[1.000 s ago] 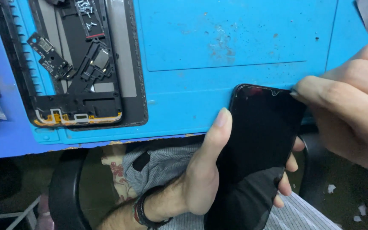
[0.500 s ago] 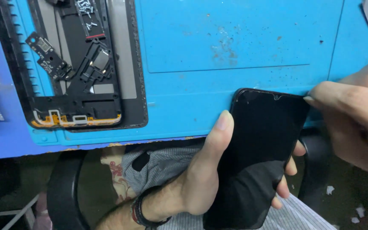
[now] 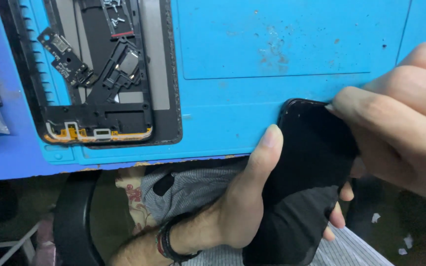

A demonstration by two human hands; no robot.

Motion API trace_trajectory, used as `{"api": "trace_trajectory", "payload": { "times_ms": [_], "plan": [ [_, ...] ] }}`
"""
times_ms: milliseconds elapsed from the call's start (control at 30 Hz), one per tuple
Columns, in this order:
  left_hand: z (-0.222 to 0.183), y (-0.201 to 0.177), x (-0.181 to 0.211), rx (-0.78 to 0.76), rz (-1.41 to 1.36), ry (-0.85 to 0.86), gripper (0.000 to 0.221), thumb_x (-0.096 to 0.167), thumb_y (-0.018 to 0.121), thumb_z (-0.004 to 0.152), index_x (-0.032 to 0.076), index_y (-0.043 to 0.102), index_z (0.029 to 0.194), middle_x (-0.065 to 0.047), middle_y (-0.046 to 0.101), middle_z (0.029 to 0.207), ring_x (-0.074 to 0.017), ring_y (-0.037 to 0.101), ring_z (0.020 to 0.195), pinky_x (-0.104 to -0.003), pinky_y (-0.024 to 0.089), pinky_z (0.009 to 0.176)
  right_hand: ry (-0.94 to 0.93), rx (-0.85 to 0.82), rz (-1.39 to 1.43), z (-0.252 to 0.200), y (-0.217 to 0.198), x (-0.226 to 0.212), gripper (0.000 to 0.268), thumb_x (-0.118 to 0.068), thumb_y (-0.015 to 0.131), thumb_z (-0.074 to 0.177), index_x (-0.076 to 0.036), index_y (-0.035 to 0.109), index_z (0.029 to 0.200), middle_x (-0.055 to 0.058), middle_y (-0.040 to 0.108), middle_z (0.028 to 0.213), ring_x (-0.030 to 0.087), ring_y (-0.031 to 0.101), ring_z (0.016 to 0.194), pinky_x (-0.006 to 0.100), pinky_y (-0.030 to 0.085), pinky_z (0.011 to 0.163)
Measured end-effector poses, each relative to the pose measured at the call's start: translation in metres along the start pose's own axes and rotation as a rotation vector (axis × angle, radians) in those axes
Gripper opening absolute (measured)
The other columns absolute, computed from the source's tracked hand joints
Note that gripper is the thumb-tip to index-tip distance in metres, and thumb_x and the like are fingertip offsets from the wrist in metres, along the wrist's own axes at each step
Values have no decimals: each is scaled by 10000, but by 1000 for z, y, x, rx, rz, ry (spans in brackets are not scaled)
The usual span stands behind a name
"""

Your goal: Using a plastic prying tool to separate a smartphone screen from its frame.

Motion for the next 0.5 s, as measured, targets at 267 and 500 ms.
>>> {"api": "trace_trajectory", "payload": {
  "times_ms": [267, 500],
  "plan": [
    [1, -3, 0, -37, -61, -31, 961, 746, 232, 1198, -94, 575, 1514, -169, 656, 1231, -227, 683, 985, -349, 603, 883, 293, -41, 503, -36, 32, 18, 282, -168, 461, 1034, -11, 618, 1209, 19, 395, 440, 178, 358, 366, 354, 282, 456],
    [0, 5, 1, -64, -143, 24, 985, 742, 240, 1207, -142, 563, 1497, -195, 658, 1199, -248, 701, 966, -351, 627, 863, 948, 145, 692, -142, 116, 89, 398, -114, 437, 1231, 79, 472, 1577, 296, 525, 1409, 428, 578, 1187, 536, 501, 960]
  ]
}}
Point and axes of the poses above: each hand's wrist, its own z-axis towards the middle knuckle, its own y-axis out of the palm, x = y × z, the point moved 3 cm from there along z, towards the middle knuckle
